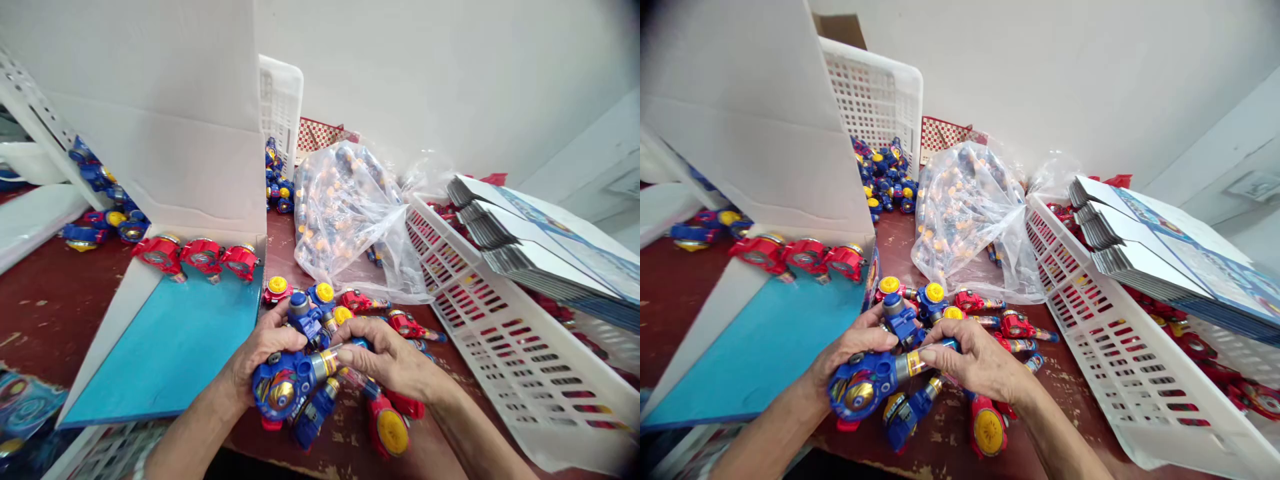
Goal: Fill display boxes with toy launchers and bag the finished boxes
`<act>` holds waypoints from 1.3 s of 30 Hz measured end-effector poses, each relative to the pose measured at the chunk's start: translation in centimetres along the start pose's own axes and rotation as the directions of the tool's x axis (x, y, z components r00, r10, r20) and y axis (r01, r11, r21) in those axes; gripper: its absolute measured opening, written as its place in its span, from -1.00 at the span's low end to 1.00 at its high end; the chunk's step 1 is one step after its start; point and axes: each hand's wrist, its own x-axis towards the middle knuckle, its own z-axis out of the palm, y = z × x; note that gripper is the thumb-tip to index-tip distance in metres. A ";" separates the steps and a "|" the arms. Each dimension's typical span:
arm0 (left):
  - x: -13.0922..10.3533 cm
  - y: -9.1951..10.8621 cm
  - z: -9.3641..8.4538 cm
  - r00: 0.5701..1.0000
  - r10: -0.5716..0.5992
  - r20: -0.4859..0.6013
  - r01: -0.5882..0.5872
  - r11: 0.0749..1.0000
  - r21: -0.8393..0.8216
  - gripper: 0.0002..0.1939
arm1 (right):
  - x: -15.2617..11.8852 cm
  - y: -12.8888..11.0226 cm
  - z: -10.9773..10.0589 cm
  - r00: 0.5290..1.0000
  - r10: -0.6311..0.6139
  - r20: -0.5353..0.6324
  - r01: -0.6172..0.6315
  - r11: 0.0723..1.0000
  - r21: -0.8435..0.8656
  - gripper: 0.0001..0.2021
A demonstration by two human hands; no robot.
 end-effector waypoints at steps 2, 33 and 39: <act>0.3 0.0 -0.3 0.999 -0.021 -0.025 0.021 1.000 -0.014 -0.52 | -0.2 0.3 -0.3 0.998 0.004 0.064 -0.011 0.993 0.116 -0.65; 2.7 0.1 0.9 0.980 0.103 -0.171 -0.077 0.986 0.150 -0.49 | 2.3 3.9 -4.1 0.965 -0.096 -0.243 0.078 0.993 -0.085 -0.70; 4.4 0.1 0.2 0.747 0.662 -0.055 -0.336 0.447 0.829 -0.67 | 8.2 7.0 -11.3 0.818 -0.119 -0.563 -0.227 0.833 -0.505 -0.79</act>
